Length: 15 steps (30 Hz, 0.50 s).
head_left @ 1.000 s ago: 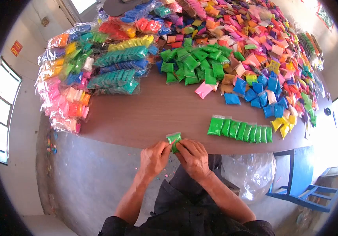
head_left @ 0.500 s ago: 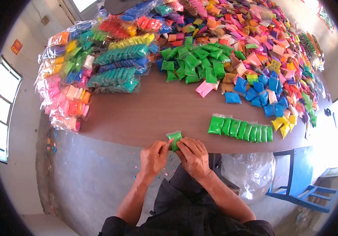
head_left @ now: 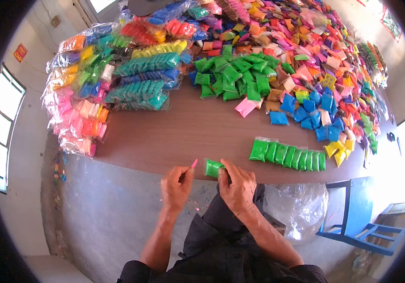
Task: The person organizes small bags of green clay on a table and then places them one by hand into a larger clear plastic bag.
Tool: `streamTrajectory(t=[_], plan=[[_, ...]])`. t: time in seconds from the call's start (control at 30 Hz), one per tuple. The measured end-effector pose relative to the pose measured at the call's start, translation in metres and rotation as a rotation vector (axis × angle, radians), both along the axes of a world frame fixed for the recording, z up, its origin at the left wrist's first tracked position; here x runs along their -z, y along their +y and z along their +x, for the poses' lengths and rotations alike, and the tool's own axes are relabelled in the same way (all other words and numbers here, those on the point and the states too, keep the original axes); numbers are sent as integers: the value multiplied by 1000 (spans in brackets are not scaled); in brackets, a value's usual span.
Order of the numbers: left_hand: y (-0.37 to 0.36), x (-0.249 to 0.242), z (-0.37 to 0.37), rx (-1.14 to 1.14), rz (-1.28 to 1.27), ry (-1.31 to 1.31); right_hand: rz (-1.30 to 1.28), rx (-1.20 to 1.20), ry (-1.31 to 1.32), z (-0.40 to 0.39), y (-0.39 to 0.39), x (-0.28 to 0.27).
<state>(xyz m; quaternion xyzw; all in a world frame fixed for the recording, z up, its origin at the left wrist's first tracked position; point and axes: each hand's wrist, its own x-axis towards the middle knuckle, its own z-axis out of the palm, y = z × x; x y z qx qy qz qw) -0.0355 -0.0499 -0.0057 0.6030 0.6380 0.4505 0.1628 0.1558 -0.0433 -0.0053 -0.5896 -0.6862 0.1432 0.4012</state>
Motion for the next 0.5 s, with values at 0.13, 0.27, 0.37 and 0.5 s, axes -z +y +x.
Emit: streamTrajectory(t=[0.13, 0.27, 0.37, 0.5], plan=[[-6, 10, 26, 54, -30, -26, 18, 48, -58, 4, 2, 4], [-3, 16, 41, 70, -44, 71, 116, -20, -1, 6, 0, 10], [0, 14, 42, 58, -90, 133, 152, -95, -31, 7, -5, 11], [12, 6, 29, 64, -91, 305, 170, -118, -68, 8, -3, 18]])
